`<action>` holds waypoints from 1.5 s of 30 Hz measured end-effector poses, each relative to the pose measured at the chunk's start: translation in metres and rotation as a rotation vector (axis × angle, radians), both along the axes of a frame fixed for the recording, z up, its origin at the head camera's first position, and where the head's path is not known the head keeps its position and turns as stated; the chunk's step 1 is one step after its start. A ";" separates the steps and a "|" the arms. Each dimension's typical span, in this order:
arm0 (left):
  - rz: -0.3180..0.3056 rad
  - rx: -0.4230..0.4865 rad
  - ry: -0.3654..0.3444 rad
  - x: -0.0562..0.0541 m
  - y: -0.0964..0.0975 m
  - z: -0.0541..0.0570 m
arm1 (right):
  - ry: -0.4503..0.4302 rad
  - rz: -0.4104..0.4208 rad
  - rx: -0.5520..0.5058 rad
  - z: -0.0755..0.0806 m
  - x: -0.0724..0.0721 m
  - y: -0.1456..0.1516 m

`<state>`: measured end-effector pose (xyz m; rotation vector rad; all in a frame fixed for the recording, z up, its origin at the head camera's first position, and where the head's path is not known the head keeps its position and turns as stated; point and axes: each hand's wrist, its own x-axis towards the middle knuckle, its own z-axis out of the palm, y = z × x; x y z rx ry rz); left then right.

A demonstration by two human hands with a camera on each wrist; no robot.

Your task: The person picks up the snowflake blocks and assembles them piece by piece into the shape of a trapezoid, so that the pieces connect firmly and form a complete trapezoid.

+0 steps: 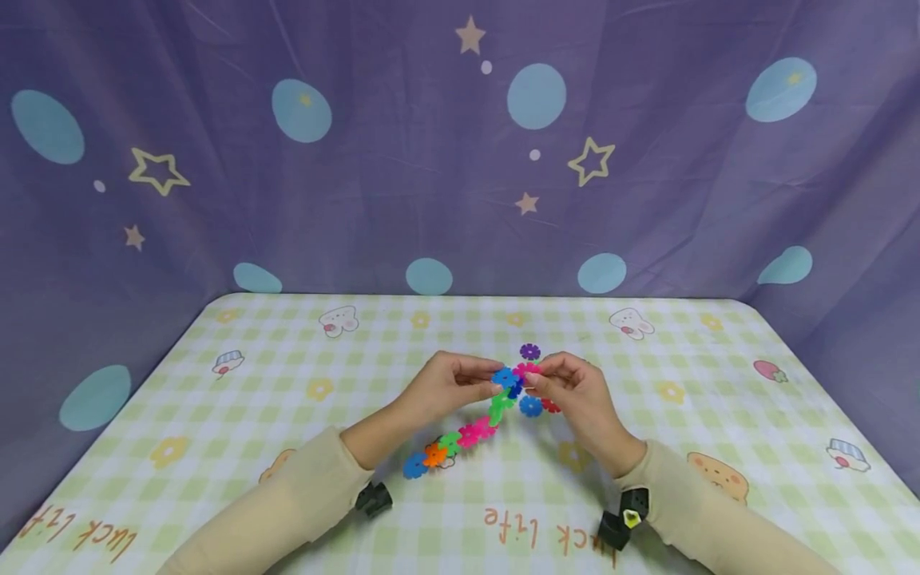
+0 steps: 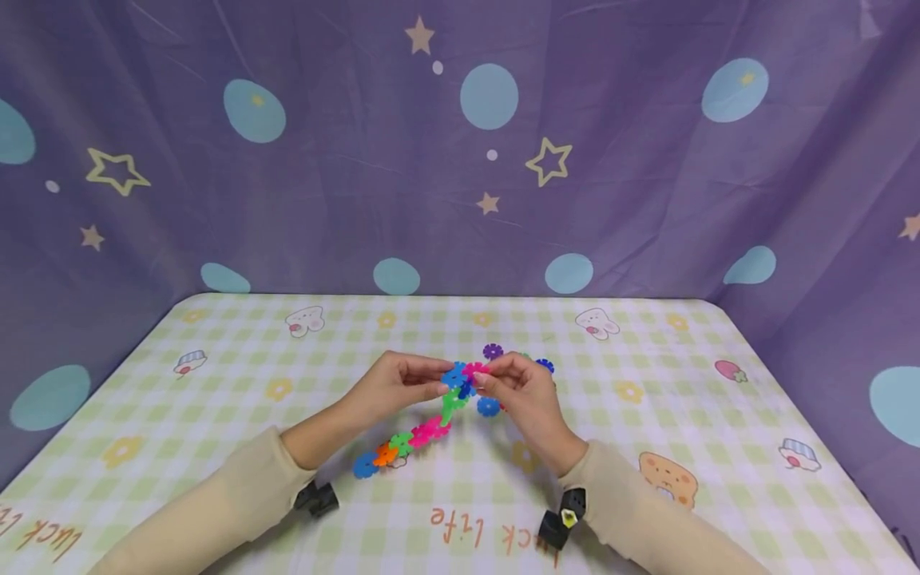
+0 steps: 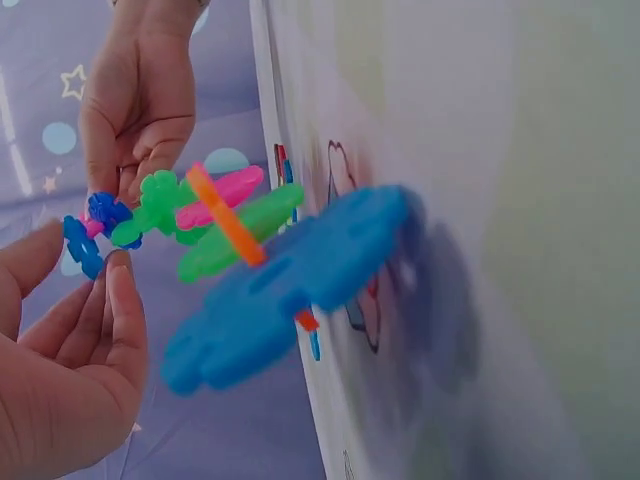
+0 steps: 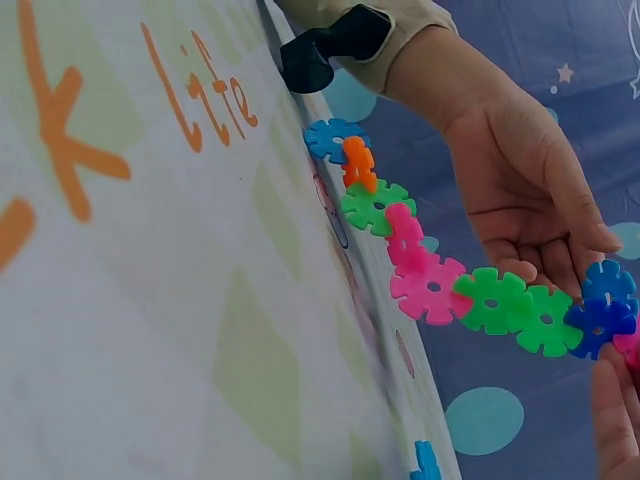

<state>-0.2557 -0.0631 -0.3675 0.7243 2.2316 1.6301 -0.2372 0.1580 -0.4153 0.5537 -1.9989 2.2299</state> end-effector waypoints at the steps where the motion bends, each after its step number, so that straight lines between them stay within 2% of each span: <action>1: 0.009 0.000 -0.006 0.001 0.000 0.000 | 0.001 0.000 0.000 0.000 0.000 -0.001; 4: 0.040 0.001 -0.016 0.003 0.001 0.000 | -0.011 -0.011 0.007 0.008 0.004 -0.003; 7: 0.050 -0.015 -0.012 0.005 0.002 -0.001 | 0.002 -0.016 0.074 0.015 0.008 -0.003; 12: -0.003 -0.052 0.000 0.010 0.002 -0.003 | 0.050 -0.013 0.248 0.022 0.011 0.004; 17: -0.039 -0.110 0.025 0.015 0.003 -0.002 | 0.024 0.049 0.333 0.024 0.012 0.008; 21: -0.066 -0.145 0.078 0.017 0.004 0.000 | 0.042 0.090 0.354 0.025 0.012 0.009; 30: -0.095 -0.193 0.120 0.020 0.006 0.002 | 0.116 0.114 0.319 0.026 0.014 0.006; 39: -0.070 -0.231 0.212 0.027 0.010 0.004 | 0.109 0.075 0.278 0.023 0.018 0.002; 45: -0.082 -0.266 0.212 0.025 0.012 0.003 | 0.083 0.070 0.291 0.019 0.019 0.003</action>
